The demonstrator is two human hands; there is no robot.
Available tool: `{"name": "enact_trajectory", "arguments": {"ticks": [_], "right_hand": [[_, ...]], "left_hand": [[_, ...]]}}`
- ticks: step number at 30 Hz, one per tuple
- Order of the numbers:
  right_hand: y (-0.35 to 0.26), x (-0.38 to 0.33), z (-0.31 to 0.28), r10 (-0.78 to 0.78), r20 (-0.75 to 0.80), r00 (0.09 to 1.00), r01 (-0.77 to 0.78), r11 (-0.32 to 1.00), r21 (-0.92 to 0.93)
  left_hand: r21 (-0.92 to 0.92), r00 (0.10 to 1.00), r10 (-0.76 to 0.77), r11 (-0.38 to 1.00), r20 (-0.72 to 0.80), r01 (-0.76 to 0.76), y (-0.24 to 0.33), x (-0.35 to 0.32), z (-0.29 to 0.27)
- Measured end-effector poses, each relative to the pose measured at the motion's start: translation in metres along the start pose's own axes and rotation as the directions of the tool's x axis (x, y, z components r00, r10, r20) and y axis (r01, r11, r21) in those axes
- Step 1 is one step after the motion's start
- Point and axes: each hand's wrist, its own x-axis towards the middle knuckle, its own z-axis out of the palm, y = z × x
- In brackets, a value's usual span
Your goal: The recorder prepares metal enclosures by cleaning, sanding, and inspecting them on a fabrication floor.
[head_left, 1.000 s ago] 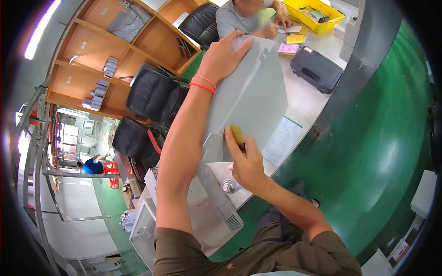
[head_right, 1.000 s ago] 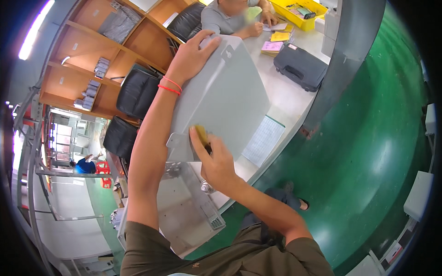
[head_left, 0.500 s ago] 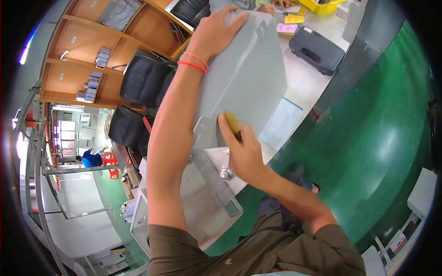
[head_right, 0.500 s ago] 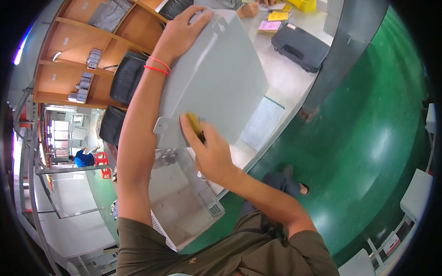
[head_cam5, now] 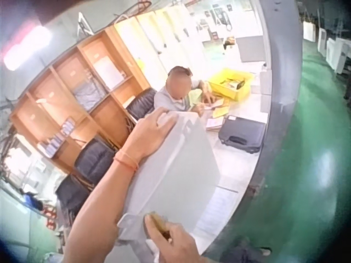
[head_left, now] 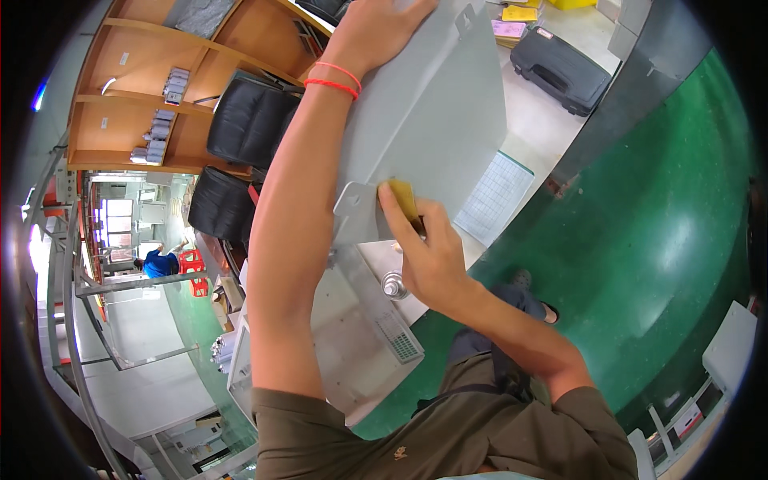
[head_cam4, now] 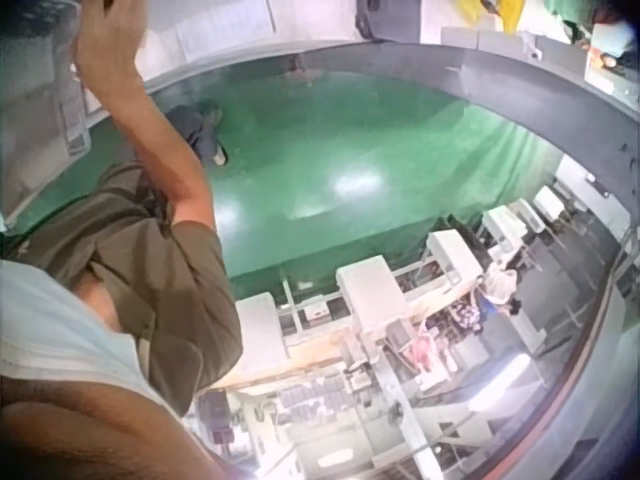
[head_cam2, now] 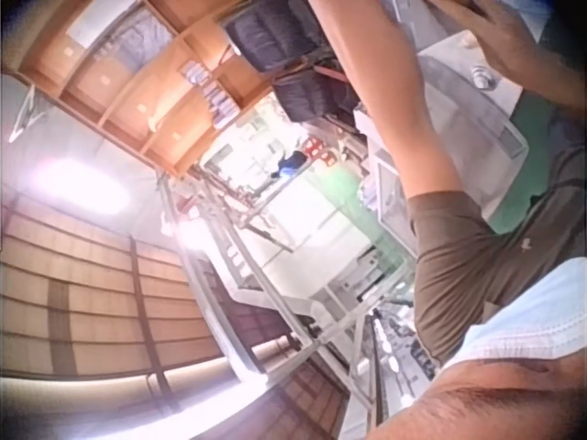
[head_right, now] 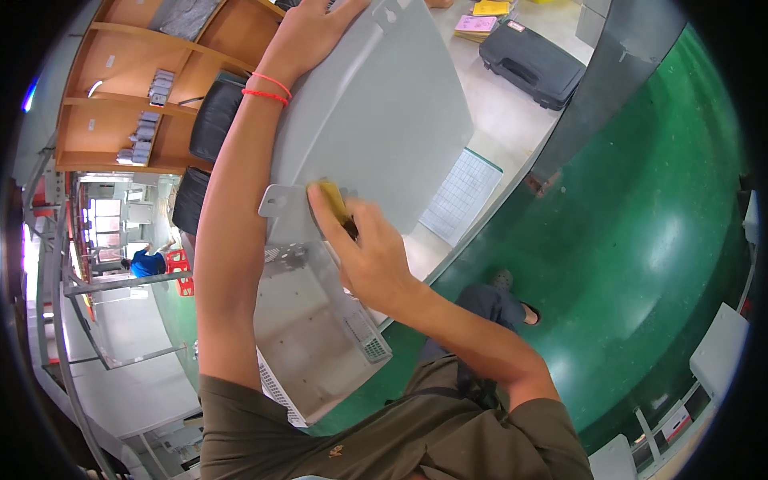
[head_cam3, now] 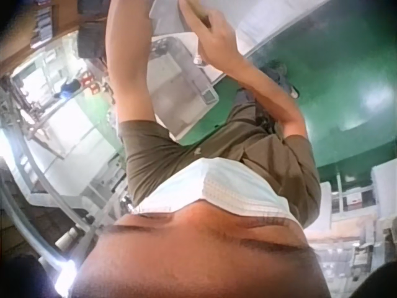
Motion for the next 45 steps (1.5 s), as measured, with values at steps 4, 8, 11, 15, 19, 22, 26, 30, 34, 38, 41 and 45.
{"name": "enact_trajectory", "arguments": {"ticks": [4, 8, 11, 15, 19, 22, 26, 30, 34, 38, 41, 45], "right_hand": [[-0.004, -0.003, 0.001, 0.037, 0.016, 0.999, -0.038, 0.999, 0.033], [0.002, 0.006, -0.004, -0.007, 0.019, 1.0, 0.007, 1.0, -0.004], [-0.001, 0.005, -0.005, 0.002, 0.021, 1.0, -0.002, 1.0, 0.026], [0.0, 0.001, -0.003, -0.011, 0.008, 1.0, 0.011, 1.0, -0.011], [-0.008, 0.001, -0.005, 0.059, 0.04, 0.997, -0.06, 0.997, 0.046], [-0.002, 0.006, -0.011, 0.073, 0.051, 0.996, -0.078, 0.99, 0.114], [-0.004, 0.023, -0.037, 0.082, 0.008, 0.997, -0.08, 0.931, 0.356], [0.004, 0.015, -0.054, 0.381, 0.163, 0.91, -0.37, 0.571, 0.733], [0.012, 0.015, -0.064, 0.446, 0.338, 0.829, -0.492, 0.292, 0.82], [0.024, 0.013, -0.061, 0.305, 0.541, 0.784, -0.508, -0.186, 0.841], [0.023, 0.014, -0.057, 0.251, 0.586, 0.771, -0.495, -0.342, 0.798], [0.014, 0.018, -0.049, 0.318, 0.592, 0.74, -0.514, -0.301, 0.804]], "left_hand": [[-0.03, 1.0, -0.019, 0.999, 0.009, 0.02, -0.003, -0.002, 0.003], [0.024, 1.0, -0.001, 1.0, 0.012, 0.001, -0.004, 0.0, 0.005], [0.019, 1.0, -0.005, 1.0, -0.006, 0.005, -0.007, 0.0, 0.003], [0.021, 1.0, 0.008, 1.0, -0.004, -0.008, -0.005, 0.0, 0.003], [-0.002, 0.997, -0.057, 0.998, 0.06, 0.058, -0.001, 0.0, 0.002], [-0.02, 0.998, -0.054, 0.998, 0.032, 0.055, -0.002, 0.004, 0.002], [-0.02, 0.999, 0.031, 0.999, -0.04, -0.031, -0.013, -0.002, 0.005], [-0.006, 0.993, -0.116, 0.993, 0.023, 0.116, -0.009, 0.002, 0.006], [0.032, 0.973, -0.227, 0.974, 0.048, 0.225, -0.015, 0.004, 0.01], [0.039, 0.986, -0.163, 0.986, 0.02, 0.163, -0.022, 0.004, 0.011], [0.033, 0.984, -0.177, 0.984, 0.026, 0.176, -0.022, 0.004, 0.013], [0.035, 0.982, -0.185, 0.982, 0.024, 0.185, -0.024, 0.002, 0.012]]}}
